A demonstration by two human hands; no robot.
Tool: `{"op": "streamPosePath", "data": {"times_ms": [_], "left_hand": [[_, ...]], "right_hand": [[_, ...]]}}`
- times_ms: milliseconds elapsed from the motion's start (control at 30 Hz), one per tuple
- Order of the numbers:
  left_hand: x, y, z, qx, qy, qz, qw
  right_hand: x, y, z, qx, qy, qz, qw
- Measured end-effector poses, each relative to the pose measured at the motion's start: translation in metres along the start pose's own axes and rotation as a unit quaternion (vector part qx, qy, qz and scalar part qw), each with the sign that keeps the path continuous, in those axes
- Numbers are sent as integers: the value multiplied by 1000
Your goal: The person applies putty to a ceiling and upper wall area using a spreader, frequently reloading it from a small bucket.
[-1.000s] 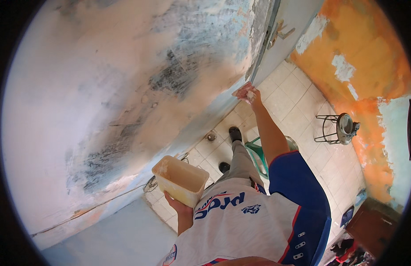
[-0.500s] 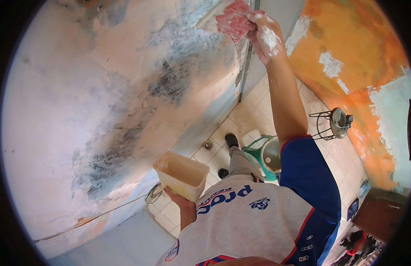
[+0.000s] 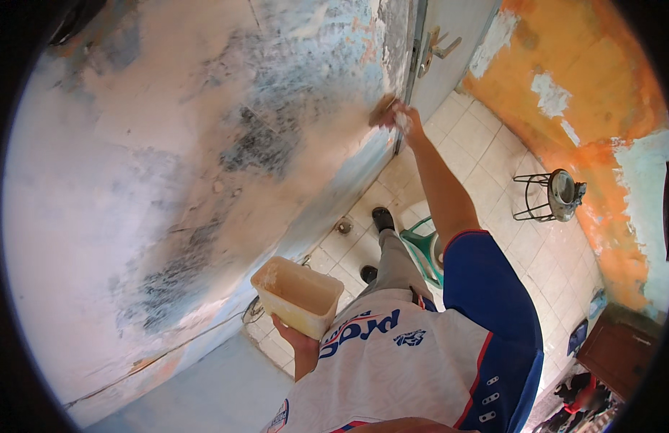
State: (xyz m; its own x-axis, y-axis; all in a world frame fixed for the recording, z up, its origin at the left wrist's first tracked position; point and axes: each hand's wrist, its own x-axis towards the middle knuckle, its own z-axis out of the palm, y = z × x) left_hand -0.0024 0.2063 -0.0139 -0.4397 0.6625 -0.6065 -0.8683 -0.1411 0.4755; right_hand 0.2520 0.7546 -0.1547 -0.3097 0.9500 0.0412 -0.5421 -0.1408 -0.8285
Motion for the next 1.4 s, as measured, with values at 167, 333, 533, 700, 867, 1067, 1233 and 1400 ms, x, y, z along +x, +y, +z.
{"op": "streamPosePath", "data": {"times_ms": [167, 333, 533, 700, 867, 1067, 1233, 1400], "left_hand": [[3, -3, 6, 1, -16, 30, 999], [14, -10, 20, -12, -7, 37, 999], [12, -16, 24, 24, 32, 37, 999], [6, -14, -11, -30, 10, 6, 999], [-4, -3, -7, -6, 12, 36, 999], [-5, -1, -13, -69, -71, 82, 992], [-8, 7, -18, -99, -102, 83, 986], [-20, 27, -9, -112, -102, 131, 980]], "right_hand": [[25, -172, 167, -118, 63, -110, 985], [-20, -284, 231, -84, 11, -156, 984], [-24, -172, 103, -83, 144, -72, 984], [-24, -13, -11, -68, 31, 74, 994], [28, -68, 54, -175, 24, -59, 983], [-34, -264, 234, -146, 36, -235, 960], [-141, -283, 303, 25, -48, -234, 971], [-218, -222, 327, 53, -83, -122, 988]]}}
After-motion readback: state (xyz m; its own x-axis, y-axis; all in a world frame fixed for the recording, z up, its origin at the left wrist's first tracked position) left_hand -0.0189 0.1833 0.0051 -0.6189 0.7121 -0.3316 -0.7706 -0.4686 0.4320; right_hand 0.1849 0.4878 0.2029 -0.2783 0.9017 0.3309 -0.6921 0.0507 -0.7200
